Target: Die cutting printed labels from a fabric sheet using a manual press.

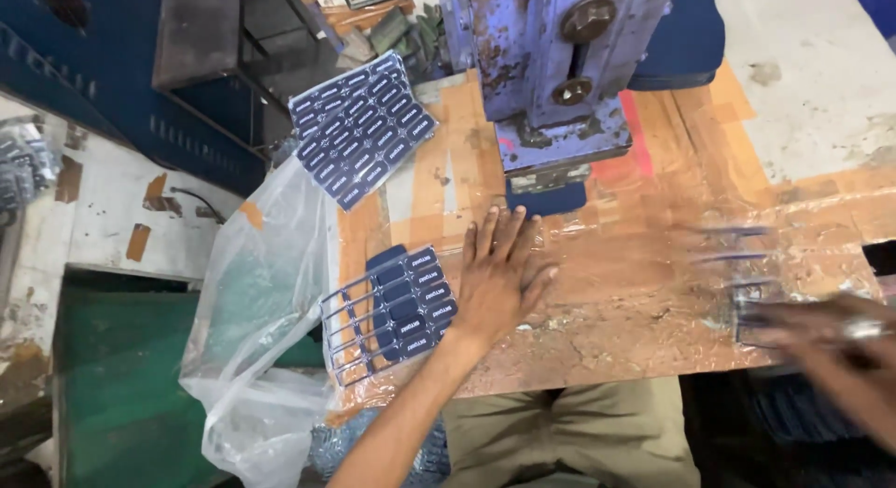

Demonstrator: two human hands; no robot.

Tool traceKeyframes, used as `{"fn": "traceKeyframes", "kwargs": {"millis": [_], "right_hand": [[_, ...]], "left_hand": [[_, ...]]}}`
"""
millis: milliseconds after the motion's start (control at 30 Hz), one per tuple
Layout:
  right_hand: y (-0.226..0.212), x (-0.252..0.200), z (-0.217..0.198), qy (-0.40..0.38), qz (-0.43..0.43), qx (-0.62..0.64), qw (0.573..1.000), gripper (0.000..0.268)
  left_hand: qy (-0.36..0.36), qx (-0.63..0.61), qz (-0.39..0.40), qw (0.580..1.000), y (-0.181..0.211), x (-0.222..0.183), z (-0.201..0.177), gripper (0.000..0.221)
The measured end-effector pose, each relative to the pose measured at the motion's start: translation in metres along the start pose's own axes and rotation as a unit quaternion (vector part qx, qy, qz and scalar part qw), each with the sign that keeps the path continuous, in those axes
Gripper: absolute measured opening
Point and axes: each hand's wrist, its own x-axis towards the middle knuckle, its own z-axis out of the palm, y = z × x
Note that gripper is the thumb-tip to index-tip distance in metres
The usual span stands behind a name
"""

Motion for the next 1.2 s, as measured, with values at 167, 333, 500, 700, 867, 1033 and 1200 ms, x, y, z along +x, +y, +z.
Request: {"fn": "traceKeyframes", "kwargs": {"millis": [167, 333, 500, 700, 867, 1033, 1200], "right_hand": [[-0.181, 0.1, 0.092, 0.022, -0.042, 0.138, 0.989, 0.027], [-0.081, 0.145, 0.207, -0.147, 0.106, 0.317, 0.931, 0.029], [-0.046, 0.152, 0.213, -0.052, 0.2, 0.351, 0.913, 0.028], [-0.064, 0.148, 0.205, 0.007, 0.144, 0.264, 0.954, 0.03], [-0.064, 0.148, 0.212, 0.038, 0.144, 0.285, 0.947, 0.032], [-0.059, 0.145, 0.214, 0.027, 0.13, 0.282, 0.95, 0.032], [-0.066, 0.146, 0.21, 0.031, 0.127, 0.289, 0.948, 0.032]], "left_hand": [[0.002, 0.036, 0.035, 0.999, -0.015, -0.018, 0.012, 0.072], [-0.233, -0.121, -0.154, 0.952, 0.001, -0.014, 0.006, 0.063], [-0.039, 0.017, -0.01, 0.999, 0.001, -0.009, -0.002, 0.063], [-0.157, -0.075, -0.099, 0.98, 0.002, -0.007, -0.013, 0.066], [-0.009, -0.084, -0.042, 0.996, -0.005, -0.007, -0.001, 0.076], [-0.007, -0.065, -0.032, 0.997, -0.004, -0.005, -0.005, 0.073], [-0.006, -0.073, -0.035, 0.997, -0.002, -0.003, -0.008, 0.073]]}}
